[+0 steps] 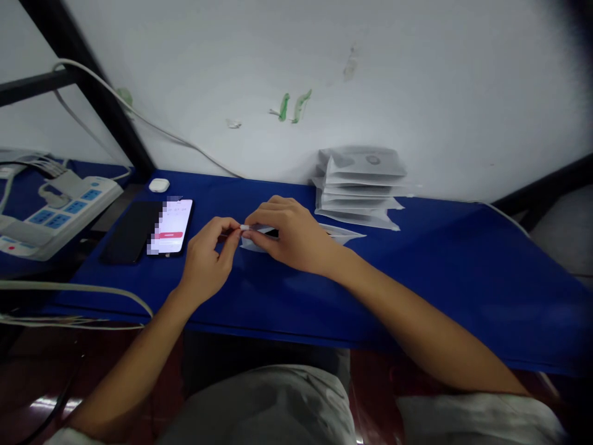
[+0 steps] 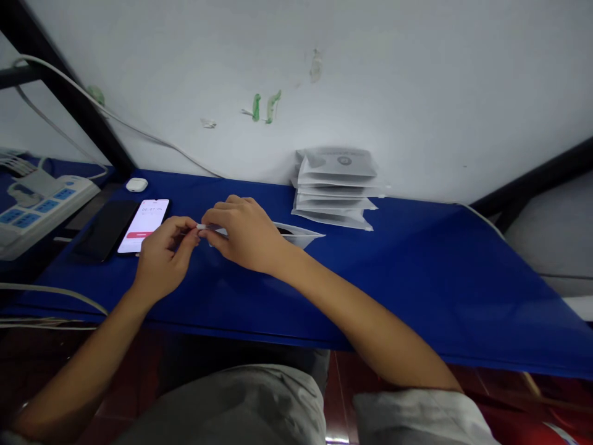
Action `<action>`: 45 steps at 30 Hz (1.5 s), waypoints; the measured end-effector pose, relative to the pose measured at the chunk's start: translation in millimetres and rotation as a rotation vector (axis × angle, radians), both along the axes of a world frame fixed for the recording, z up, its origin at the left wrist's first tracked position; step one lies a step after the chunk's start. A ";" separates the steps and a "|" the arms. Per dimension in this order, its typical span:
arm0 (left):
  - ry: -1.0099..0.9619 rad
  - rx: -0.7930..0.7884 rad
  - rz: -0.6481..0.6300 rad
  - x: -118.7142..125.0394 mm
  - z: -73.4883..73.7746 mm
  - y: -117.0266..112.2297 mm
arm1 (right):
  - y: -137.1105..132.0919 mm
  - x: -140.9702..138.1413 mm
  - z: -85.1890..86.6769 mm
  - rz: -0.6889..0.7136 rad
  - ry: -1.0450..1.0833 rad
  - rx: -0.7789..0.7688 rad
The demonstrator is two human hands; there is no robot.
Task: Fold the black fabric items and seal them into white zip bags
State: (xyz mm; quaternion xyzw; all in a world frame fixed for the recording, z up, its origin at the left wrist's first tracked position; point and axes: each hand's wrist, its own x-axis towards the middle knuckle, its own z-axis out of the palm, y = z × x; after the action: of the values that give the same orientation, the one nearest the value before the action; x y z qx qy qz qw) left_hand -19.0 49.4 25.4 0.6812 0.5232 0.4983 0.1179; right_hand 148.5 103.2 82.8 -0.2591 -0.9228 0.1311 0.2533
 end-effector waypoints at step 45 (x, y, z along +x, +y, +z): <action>0.203 0.252 0.136 2.2 3.7 -2.1 | -1.2 77.3 0.8 -0.124 -0.069 0.134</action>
State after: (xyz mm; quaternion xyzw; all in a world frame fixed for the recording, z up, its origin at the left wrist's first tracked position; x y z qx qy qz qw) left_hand -16.8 47.3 29.1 0.7004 0.5108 0.4954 -0.0561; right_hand 225.8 102.0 83.5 -0.3025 -0.9199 0.0440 0.2457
